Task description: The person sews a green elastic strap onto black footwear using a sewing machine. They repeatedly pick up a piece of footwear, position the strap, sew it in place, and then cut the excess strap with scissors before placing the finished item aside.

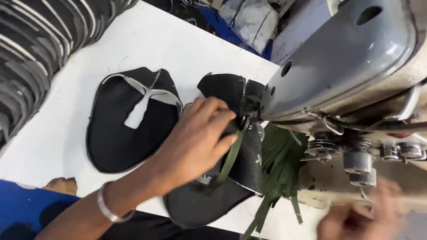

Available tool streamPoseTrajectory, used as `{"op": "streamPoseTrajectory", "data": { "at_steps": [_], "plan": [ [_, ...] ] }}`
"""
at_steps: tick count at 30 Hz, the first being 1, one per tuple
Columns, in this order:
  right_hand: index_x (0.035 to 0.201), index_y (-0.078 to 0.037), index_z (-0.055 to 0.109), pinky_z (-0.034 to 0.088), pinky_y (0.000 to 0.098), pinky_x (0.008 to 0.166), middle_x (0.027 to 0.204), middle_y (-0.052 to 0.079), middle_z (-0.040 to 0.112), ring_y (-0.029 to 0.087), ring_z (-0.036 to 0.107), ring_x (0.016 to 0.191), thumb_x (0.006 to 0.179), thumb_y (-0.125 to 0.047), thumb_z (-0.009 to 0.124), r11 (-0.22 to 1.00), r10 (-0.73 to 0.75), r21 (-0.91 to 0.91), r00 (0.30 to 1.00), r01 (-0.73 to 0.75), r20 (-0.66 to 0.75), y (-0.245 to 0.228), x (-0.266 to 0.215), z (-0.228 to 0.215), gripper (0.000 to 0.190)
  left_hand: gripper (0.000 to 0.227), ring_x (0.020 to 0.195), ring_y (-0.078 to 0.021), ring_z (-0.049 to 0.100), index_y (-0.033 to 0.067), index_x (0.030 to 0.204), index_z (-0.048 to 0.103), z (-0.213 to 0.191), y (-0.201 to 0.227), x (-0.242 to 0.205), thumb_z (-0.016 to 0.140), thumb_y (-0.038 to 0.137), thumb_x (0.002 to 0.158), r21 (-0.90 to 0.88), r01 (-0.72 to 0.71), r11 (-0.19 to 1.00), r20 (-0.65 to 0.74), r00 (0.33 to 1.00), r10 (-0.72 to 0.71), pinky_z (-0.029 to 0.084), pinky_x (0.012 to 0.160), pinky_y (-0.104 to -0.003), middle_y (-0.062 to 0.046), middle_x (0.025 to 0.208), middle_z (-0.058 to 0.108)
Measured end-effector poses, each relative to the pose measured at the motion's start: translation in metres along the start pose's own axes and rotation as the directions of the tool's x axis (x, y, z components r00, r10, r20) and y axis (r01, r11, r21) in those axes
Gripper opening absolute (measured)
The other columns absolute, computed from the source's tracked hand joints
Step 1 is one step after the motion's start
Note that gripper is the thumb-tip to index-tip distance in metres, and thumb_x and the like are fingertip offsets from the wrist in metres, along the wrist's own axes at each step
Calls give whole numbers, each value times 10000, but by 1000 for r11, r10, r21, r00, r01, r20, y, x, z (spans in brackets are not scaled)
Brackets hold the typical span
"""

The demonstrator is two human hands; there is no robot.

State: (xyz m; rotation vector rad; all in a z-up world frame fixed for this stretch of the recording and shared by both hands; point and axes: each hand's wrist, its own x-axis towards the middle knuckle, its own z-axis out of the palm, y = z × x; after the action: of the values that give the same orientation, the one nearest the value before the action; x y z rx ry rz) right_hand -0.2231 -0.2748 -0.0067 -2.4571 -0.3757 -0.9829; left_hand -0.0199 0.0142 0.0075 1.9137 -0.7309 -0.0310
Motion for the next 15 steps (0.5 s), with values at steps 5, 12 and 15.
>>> {"op": "streamPoseTrajectory", "data": {
  "at_steps": [5,12,15],
  "plan": [
    [1337,7,552,560,467,968,1405,255,563,420,644,1231,687,-352,868,998,-51,-16,976,56,213,-6,47,92,806,463,1366,-276,508,40,1297,663,-5,17,-51,644,166,852,510,-528,679,129,827,546,377,1130,-498,-134,1429,570],
    [1322,-10,636,543,383,1034,1421,216,612,358,670,1264,712,-94,625,984,81,129,950,-125,301,-11,51,102,616,232,1384,-348,507,-27,1293,644,14,-12,-48,598,130,1129,488,-717,498,406,691,598,384,1244,-528,-186,1374,585],
    [1328,8,635,543,394,1063,1431,227,618,363,670,1286,703,-42,569,980,103,134,946,-150,307,-10,51,99,630,261,1334,-317,584,-13,1190,694,8,6,-41,610,154,1008,399,-660,637,332,751,570,444,1175,-486,-175,1323,659]
  ]
}}
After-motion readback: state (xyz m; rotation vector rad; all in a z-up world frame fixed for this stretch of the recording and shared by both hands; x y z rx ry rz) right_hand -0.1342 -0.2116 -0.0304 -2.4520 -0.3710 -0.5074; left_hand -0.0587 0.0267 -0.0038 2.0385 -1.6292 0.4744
